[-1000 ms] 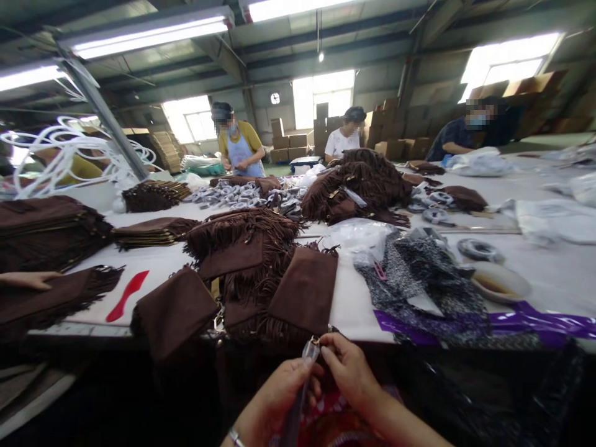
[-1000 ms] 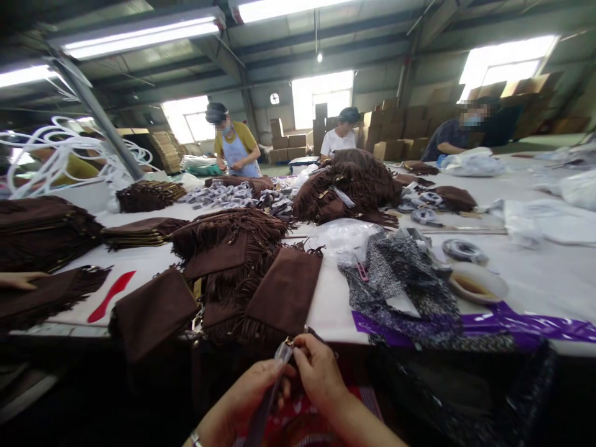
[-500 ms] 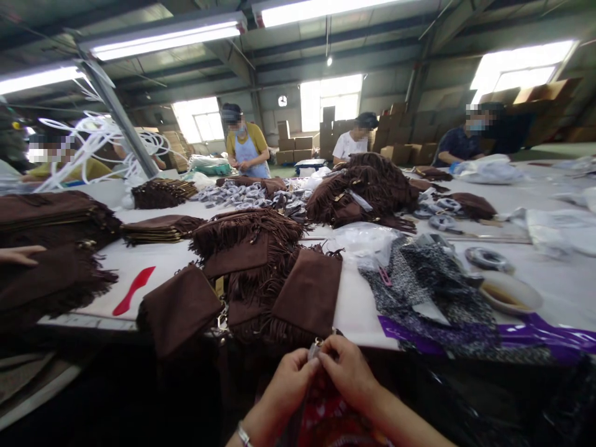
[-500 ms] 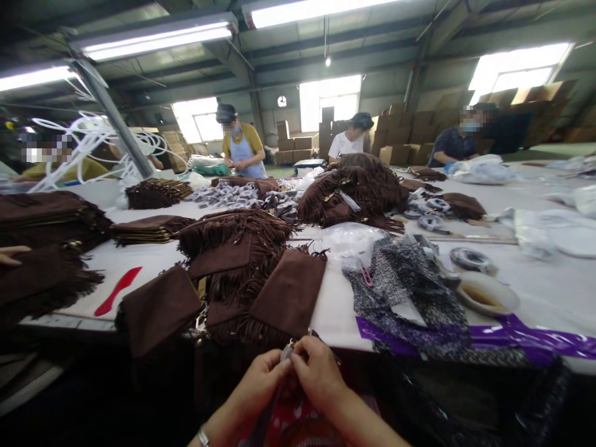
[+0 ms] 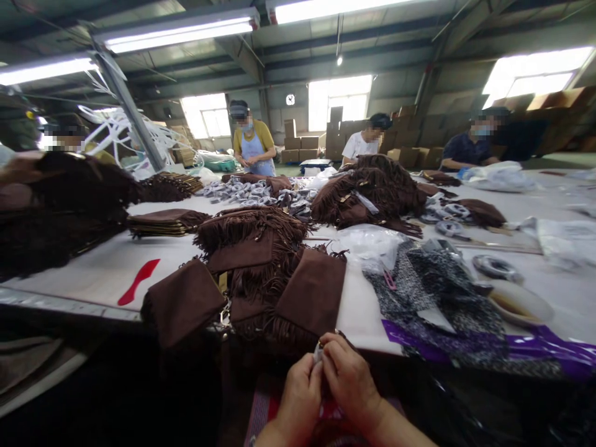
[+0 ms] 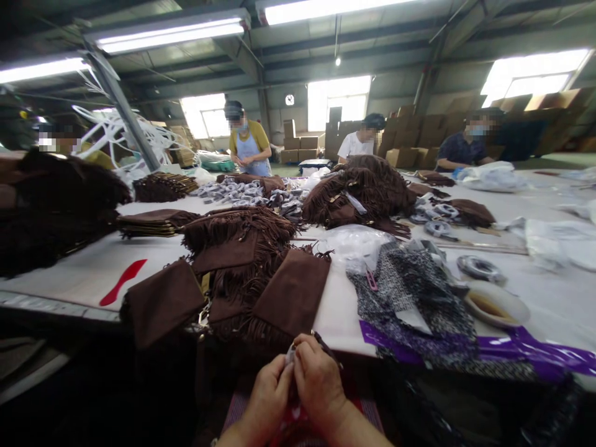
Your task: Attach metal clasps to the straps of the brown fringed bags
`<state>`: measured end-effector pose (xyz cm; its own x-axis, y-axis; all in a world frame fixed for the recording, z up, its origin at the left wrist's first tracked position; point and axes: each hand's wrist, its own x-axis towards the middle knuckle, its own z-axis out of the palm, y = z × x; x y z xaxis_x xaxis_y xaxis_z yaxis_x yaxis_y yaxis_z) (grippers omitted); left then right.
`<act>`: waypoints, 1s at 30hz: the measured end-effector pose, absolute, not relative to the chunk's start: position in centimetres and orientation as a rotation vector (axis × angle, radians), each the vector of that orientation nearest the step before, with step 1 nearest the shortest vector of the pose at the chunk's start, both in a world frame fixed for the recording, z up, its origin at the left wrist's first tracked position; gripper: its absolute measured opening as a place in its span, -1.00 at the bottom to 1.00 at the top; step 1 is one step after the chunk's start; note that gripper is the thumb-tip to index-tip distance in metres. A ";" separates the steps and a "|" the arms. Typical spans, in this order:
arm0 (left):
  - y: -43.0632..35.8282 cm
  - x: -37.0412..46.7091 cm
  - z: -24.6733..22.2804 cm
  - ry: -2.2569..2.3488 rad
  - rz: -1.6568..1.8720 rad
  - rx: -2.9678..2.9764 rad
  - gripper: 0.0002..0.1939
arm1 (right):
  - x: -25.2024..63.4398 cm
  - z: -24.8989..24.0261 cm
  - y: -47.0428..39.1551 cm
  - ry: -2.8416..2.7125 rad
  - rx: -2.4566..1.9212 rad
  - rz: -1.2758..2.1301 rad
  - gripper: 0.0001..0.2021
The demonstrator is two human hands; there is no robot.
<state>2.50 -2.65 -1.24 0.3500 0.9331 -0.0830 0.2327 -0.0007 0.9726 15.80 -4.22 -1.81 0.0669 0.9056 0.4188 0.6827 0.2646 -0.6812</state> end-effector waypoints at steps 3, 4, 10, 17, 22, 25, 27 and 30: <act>-2.7 2.6 -1.3 1.110 0.771 1.459 -0.69 | 15.9 -1.8 -4.1 -1.632 -1.446 0.392 -0.83; -2.7 2.6 -1.3 1.113 0.773 1.454 -0.69 | 15.9 -1.8 -4.0 -1.628 -1.438 0.409 -0.83; -2.7 2.8 -0.8 1.076 0.792 1.427 -0.69 | 16.1 -1.7 -3.8 -1.640 -1.405 0.461 -0.84; -2.4 3.1 -1.0 1.098 0.810 1.468 -0.67 | 16.0 -2.3 -3.7 -1.592 -1.394 0.475 -0.84; -2.4 3.0 -1.1 1.079 0.808 1.415 -0.61 | 16.6 -2.1 -3.8 -1.473 -1.462 0.606 -0.83; -2.4 2.8 -1.1 1.047 0.838 1.457 -0.64 | 16.9 -1.1 -3.9 -1.474 -1.506 0.612 -0.80; -2.5 2.6 -1.3 1.041 0.866 1.523 -0.67 | 16.8 -0.5 -3.9 -1.595 -1.496 0.547 -0.83; -2.7 2.5 -1.7 1.059 0.871 1.586 -0.69 | 16.6 0.0 -3.7 -1.716 -1.517 0.490 -0.88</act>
